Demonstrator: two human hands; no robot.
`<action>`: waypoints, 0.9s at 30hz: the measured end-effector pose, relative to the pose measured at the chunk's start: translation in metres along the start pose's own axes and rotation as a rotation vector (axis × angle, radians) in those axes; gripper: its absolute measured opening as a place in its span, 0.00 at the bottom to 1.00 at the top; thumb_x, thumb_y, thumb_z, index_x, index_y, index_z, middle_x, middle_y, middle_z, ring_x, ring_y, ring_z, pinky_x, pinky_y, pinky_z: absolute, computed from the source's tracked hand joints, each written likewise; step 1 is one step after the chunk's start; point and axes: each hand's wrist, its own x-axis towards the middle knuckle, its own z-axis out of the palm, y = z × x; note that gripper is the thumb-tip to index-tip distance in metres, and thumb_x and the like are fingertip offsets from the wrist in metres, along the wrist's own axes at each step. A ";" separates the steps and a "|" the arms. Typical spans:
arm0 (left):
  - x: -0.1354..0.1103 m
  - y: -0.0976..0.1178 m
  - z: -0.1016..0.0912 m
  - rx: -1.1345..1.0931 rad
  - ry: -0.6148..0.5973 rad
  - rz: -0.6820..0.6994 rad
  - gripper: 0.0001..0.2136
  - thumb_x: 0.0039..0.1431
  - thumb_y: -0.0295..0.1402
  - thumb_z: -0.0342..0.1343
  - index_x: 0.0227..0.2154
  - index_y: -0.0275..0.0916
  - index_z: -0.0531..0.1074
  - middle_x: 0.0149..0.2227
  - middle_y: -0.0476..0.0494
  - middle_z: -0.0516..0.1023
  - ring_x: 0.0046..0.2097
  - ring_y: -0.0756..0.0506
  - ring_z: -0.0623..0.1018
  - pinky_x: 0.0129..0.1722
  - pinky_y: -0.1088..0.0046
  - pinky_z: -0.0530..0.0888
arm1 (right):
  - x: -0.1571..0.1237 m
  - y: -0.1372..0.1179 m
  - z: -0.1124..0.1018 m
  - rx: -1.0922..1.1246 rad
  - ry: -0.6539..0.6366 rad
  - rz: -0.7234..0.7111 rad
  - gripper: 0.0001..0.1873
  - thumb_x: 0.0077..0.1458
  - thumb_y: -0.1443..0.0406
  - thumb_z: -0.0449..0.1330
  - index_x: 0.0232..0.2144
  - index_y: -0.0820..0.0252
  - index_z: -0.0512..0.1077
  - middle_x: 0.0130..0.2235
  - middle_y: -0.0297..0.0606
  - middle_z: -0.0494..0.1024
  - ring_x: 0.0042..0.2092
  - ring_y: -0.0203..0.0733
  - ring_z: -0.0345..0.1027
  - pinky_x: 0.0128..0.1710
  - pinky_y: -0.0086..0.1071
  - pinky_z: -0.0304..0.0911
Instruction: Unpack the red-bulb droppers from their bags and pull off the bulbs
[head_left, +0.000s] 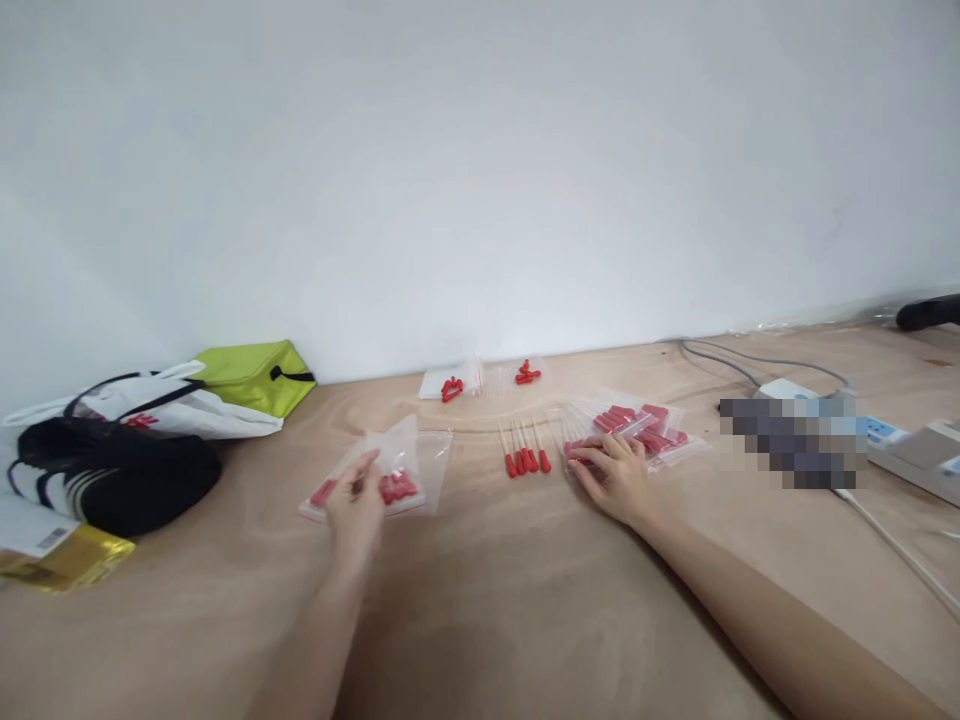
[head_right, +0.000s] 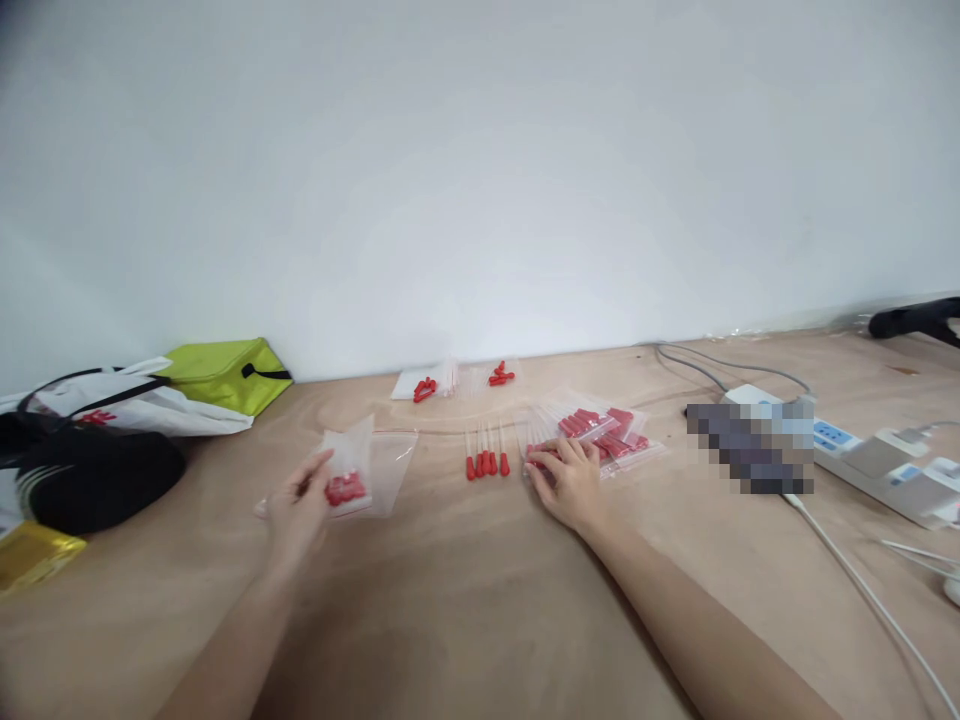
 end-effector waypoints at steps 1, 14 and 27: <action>-0.010 0.003 0.012 -0.046 -0.045 0.013 0.16 0.47 0.31 0.48 0.38 0.36 0.73 0.33 0.45 0.77 0.35 0.47 0.75 0.37 0.71 0.71 | 0.000 -0.007 0.001 0.041 0.002 -0.020 0.11 0.53 0.60 0.52 0.33 0.55 0.73 0.35 0.38 0.72 0.38 0.40 0.62 0.41 0.38 0.47; -0.083 -0.010 0.066 -0.007 -0.179 0.118 0.13 0.52 0.33 0.47 0.38 0.37 0.72 0.43 0.38 0.68 0.48 0.42 0.68 0.50 0.62 0.64 | 0.006 -0.078 0.022 0.253 -0.264 -0.124 0.18 0.49 0.60 0.58 0.44 0.55 0.67 0.30 0.34 0.76 0.36 0.39 0.62 0.41 0.38 0.45; -0.078 0.004 0.024 0.347 -0.546 1.083 0.13 0.51 0.25 0.49 0.39 0.44 0.71 0.37 0.44 0.74 0.41 0.45 0.72 0.45 0.64 0.68 | 0.005 -0.063 0.019 0.370 -0.230 -0.105 0.09 0.56 0.64 0.51 0.31 0.54 0.72 0.28 0.32 0.76 0.34 0.35 0.63 0.38 0.34 0.47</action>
